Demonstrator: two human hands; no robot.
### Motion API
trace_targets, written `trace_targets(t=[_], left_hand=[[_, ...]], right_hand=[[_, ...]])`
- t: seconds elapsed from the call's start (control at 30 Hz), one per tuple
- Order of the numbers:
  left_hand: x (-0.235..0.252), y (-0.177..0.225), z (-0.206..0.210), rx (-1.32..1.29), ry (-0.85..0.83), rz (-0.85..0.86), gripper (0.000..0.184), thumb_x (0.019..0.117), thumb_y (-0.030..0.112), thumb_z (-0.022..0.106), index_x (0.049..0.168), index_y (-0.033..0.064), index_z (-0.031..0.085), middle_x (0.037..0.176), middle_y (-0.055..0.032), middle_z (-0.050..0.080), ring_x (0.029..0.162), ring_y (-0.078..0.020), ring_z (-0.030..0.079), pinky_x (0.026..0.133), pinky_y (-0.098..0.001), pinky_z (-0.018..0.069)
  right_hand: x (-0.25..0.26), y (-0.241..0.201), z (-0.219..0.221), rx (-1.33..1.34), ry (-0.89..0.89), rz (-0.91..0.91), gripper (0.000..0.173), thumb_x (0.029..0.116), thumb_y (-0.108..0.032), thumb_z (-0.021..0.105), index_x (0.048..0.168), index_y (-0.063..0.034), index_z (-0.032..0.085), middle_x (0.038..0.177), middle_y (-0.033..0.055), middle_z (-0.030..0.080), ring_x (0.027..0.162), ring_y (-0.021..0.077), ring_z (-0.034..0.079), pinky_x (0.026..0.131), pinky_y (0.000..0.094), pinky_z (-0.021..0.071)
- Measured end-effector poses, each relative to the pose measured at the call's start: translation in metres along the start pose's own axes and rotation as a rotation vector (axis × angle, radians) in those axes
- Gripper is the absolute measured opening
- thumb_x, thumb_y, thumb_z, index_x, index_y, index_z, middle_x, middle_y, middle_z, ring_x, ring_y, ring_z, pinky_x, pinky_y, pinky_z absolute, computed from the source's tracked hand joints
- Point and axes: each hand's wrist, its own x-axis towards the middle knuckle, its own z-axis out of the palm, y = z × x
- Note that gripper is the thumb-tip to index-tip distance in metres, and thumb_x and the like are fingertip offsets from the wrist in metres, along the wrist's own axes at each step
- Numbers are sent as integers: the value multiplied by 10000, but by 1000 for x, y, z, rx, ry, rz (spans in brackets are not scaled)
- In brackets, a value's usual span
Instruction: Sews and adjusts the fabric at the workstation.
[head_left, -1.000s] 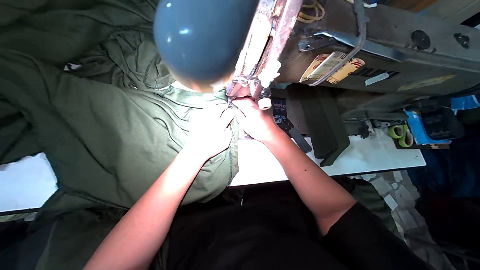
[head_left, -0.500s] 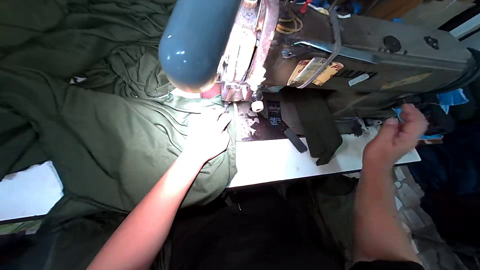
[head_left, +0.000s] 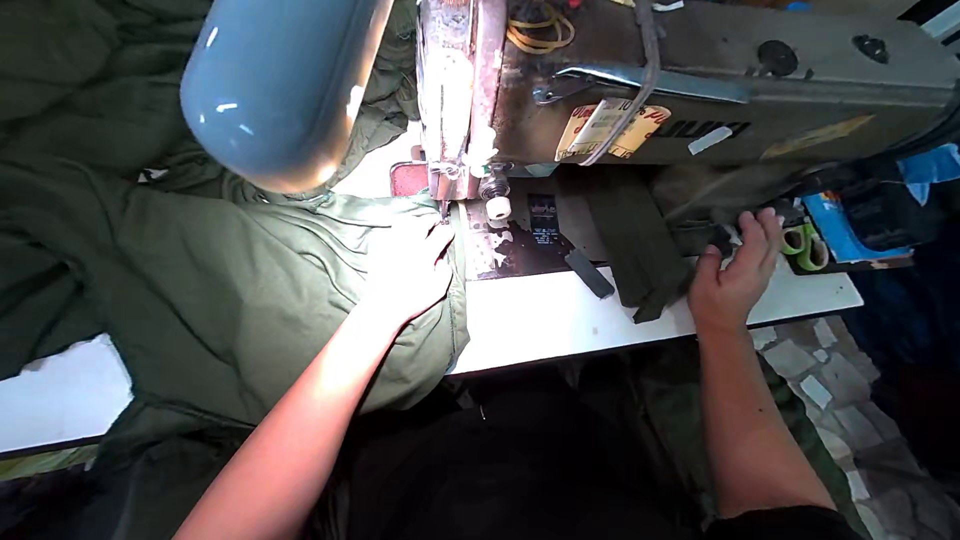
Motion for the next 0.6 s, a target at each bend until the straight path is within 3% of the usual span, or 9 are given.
trace_targets(t=[0.1, 0.17, 0.27, 0.33, 0.43, 0.47, 0.53, 0.6], left_hand=[[-1, 0, 0, 5, 2, 13, 448, 888, 183, 488, 1267, 90, 709, 1348, -195, 636, 1265, -413, 589, 926, -649, 464], [-1, -1, 1, -4, 10, 21, 447, 887, 178, 486, 1262, 86, 711, 1359, -188, 632, 1275, -407, 583, 949, -639, 462], [-2, -3, 3, -16, 40, 45, 439, 884, 175, 497, 1254, 81, 713, 1354, -196, 631, 1281, -409, 577, 950, -647, 457], [-2, -2, 3, -11, 32, 44, 442, 886, 177, 495, 1260, 81, 711, 1356, -193, 633, 1282, -405, 580, 948, -646, 460], [0, -2, 4, 2, 30, 35, 463, 893, 193, 476, 1281, 81, 703, 1359, -190, 631, 1273, -401, 585, 943, -637, 469], [-1, -2, 5, 8, 37, 42, 465, 897, 195, 473, 1284, 68, 697, 1363, -200, 629, 1269, -405, 590, 950, -632, 468], [-4, 3, 4, 14, 22, 48, 497, 901, 190, 475, 1334, 34, 662, 1398, -221, 601, 1297, -415, 570, 1004, -629, 449], [-17, 18, -1, 21, -48, 26, 556, 911, 214, 479, 1413, 4, 592, 1472, -245, 539, 1373, -431, 506, 1087, -639, 388]], right_hand=[[3, -16, -11, -126, -278, 147, 380, 1015, -30, 467, 1363, 49, 597, 1425, 357, 515, 1318, 527, 517, 1075, 636, 427], [6, -18, -10, -132, -391, 200, 358, 1031, 9, 456, 1348, 34, 621, 1407, 339, 544, 1299, 530, 533, 1066, 667, 413], [2, -7, -12, -59, -214, 136, 420, 999, -26, 454, 1396, 29, 580, 1487, 327, 479, 1400, 507, 444, 1138, 637, 359], [5, -10, -20, 34, -67, 107, 473, 998, -67, 451, 1454, 44, 509, 1574, 305, 391, 1494, 443, 349, 1212, 552, 308], [17, -46, -35, 192, 186, -45, 446, 987, -54, 469, 1394, 126, 501, 1495, 331, 463, 1435, 381, 440, 1149, 439, 408], [20, -68, -39, 263, 229, -130, 416, 993, -45, 471, 1371, 127, 506, 1461, 303, 504, 1409, 329, 473, 1131, 409, 428], [21, -117, -44, 382, 153, -285, 329, 1035, -91, 460, 1317, 55, 546, 1414, 164, 566, 1371, 181, 506, 1117, 354, 448], [16, -162, -35, 471, -54, -398, 278, 1038, -139, 476, 1196, 35, 625, 1324, 169, 623, 1310, 211, 559, 1094, 385, 463]])
